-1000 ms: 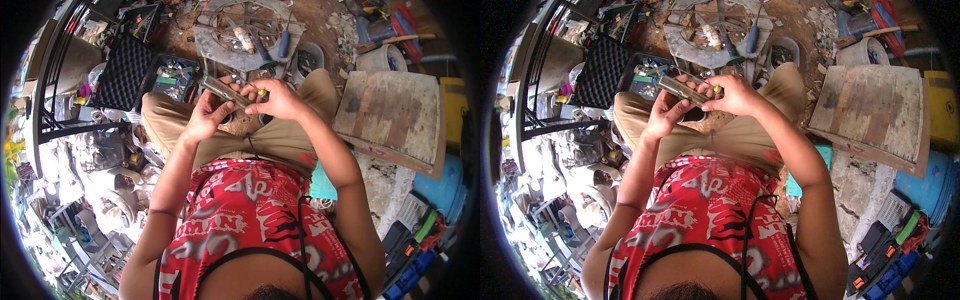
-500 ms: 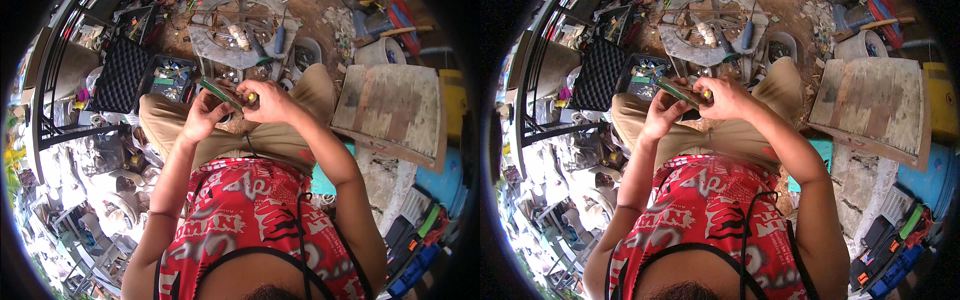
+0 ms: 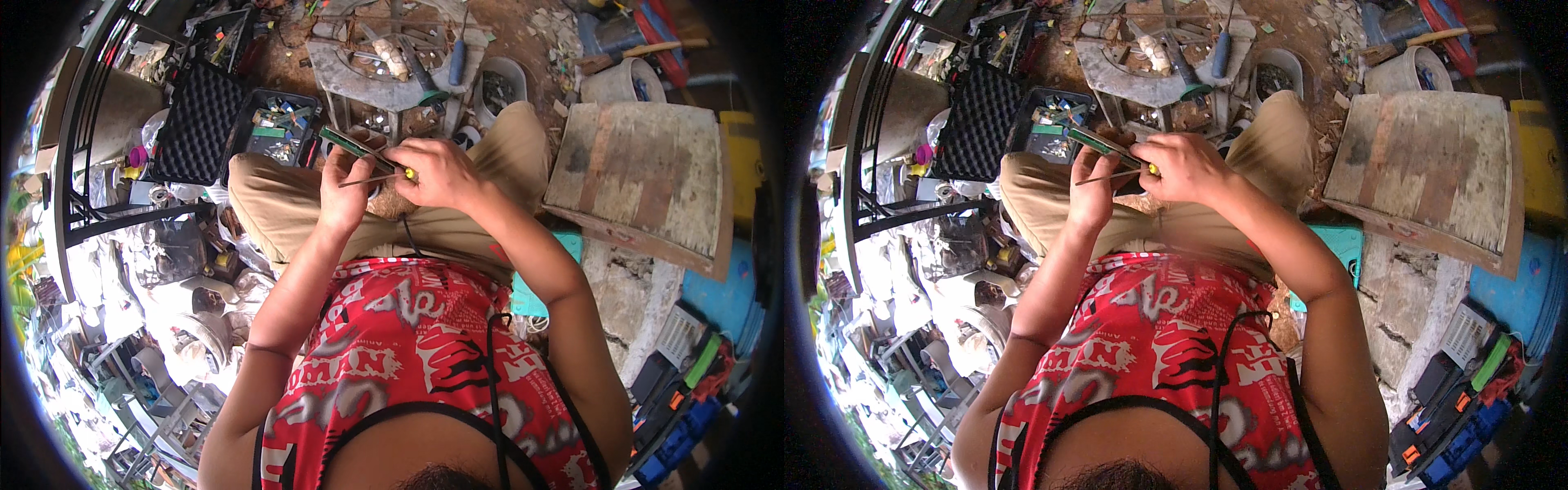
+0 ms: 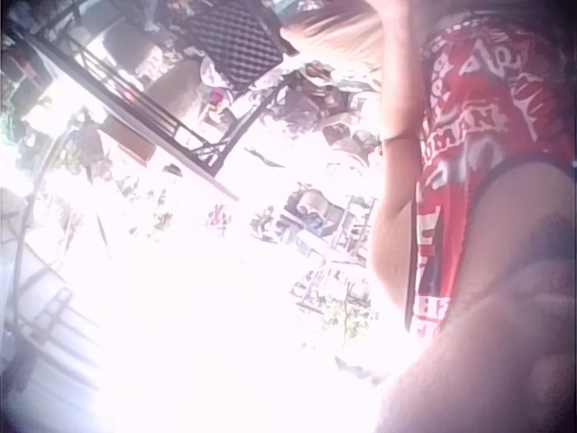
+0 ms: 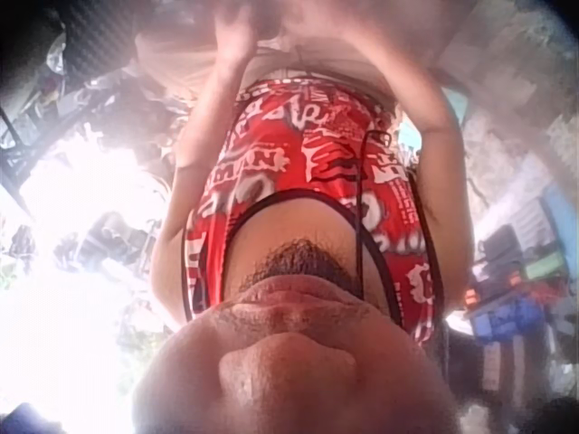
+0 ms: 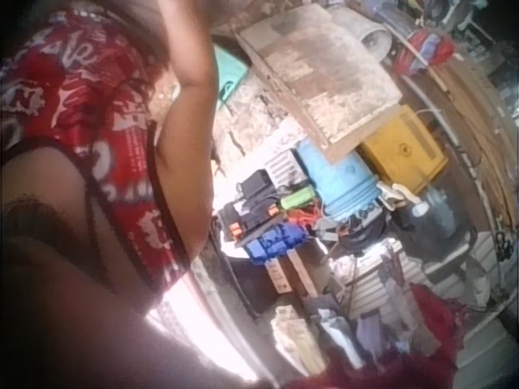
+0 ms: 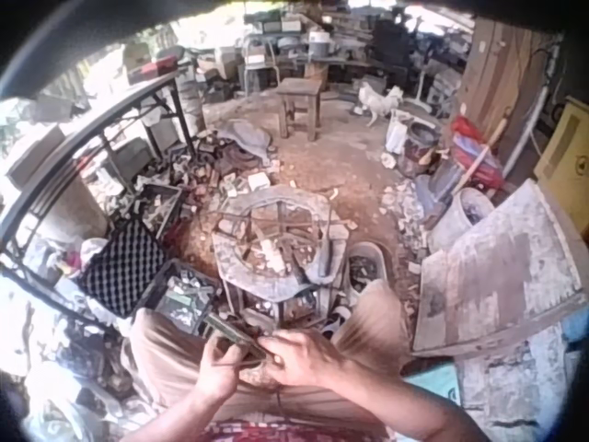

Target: The person handles a circuit board and a small hard drive, using a screwdriver and pliers to manipulate and disassemble components while sitting on the floor.

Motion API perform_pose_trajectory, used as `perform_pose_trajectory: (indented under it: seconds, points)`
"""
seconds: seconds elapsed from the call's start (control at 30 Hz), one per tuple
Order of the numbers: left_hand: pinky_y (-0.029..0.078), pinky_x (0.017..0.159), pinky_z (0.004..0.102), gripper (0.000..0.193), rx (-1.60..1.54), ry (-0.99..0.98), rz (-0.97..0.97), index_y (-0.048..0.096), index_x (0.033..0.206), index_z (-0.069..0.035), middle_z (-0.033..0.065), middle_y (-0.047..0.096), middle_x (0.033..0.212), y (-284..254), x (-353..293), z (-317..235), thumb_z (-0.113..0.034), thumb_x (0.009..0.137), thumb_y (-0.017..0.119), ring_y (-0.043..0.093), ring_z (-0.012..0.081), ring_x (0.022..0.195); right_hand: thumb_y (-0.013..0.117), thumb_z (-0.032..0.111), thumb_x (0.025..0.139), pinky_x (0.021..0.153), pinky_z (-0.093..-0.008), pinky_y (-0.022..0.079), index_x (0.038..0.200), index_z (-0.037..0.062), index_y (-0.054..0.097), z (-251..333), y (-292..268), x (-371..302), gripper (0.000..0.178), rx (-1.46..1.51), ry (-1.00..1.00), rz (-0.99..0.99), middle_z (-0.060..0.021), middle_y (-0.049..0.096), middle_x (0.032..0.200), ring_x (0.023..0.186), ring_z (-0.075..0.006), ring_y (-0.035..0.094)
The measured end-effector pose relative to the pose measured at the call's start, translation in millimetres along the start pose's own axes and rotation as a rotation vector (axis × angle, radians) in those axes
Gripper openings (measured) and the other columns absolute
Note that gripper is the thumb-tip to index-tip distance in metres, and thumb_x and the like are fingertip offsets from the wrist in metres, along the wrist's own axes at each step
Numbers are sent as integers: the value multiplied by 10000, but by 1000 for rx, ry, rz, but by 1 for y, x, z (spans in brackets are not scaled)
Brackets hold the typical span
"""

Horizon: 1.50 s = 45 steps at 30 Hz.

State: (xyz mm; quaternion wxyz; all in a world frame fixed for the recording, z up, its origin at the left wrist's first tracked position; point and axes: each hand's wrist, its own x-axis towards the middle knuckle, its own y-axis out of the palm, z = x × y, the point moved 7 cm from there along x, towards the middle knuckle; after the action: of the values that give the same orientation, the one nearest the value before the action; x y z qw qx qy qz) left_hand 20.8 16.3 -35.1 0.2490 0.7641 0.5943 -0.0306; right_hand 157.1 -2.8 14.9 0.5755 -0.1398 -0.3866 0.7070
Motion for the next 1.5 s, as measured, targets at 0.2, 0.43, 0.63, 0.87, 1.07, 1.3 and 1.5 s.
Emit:
perform_pose_trajectory:
  seconds: [0.2,0.43,0.63,0.87,1.07,1.3,1.5]
  points:
    - [523,897,345,311,-131,95,165,461,1269,-10,126,580,1224,9,-2,-13,-93,972,501,597,209,1066,672,225,765,685,-395,541,1018,55,665,6,-20,-2,305,93,-17,-58,-116,649,884,769,-309,647]
    - [497,874,294,325,-48,102,251,472,1278,-8,89,592,1168,10,-6,-17,-71,962,518,590,165,1040,702,365,800,648,-378,526,1076,82,652,24,-34,12,398,7,-67,-40,-103,649,897,777,-297,647]
    - [487,920,314,369,35,132,316,422,1325,-11,88,592,1144,13,-8,-22,-72,970,499,597,173,1035,684,309,819,616,-383,534,1057,85,645,19,-30,11,328,13,-111,-35,-86,640,862,711,-292,646]
    - [484,949,356,365,-30,60,306,411,1337,-28,73,567,1195,19,-7,-17,-78,981,472,575,178,1082,664,176,816,528,-376,529,950,60,595,25,-25,7,190,-104,-250,-154,-78,591,767,659,-278,640]
    - [498,936,377,349,110,-5,154,440,1319,-51,61,562,1208,15,-3,-7,-67,973,481,563,173,1098,655,130,794,537,-382,532,954,46,599,16,-15,6,189,-120,-248,-151,-94,617,781,666,-284,644]
    - [534,876,338,308,88,-63,117,472,1270,-41,47,590,1132,11,0,-1,-70,964,493,596,150,1023,633,116,807,615,-401,539,942,25,615,4,-7,7,163,-6,-177,-124,-128,643,826,709,-319,646]
    - [547,810,297,209,79,-76,87,518,1161,-16,48,616,1040,7,6,4,-68,960,498,618,129,924,617,121,827,635,-413,524,960,27,631,-7,1,11,163,86,-107,-44,-144,642,825,722,-330,644]
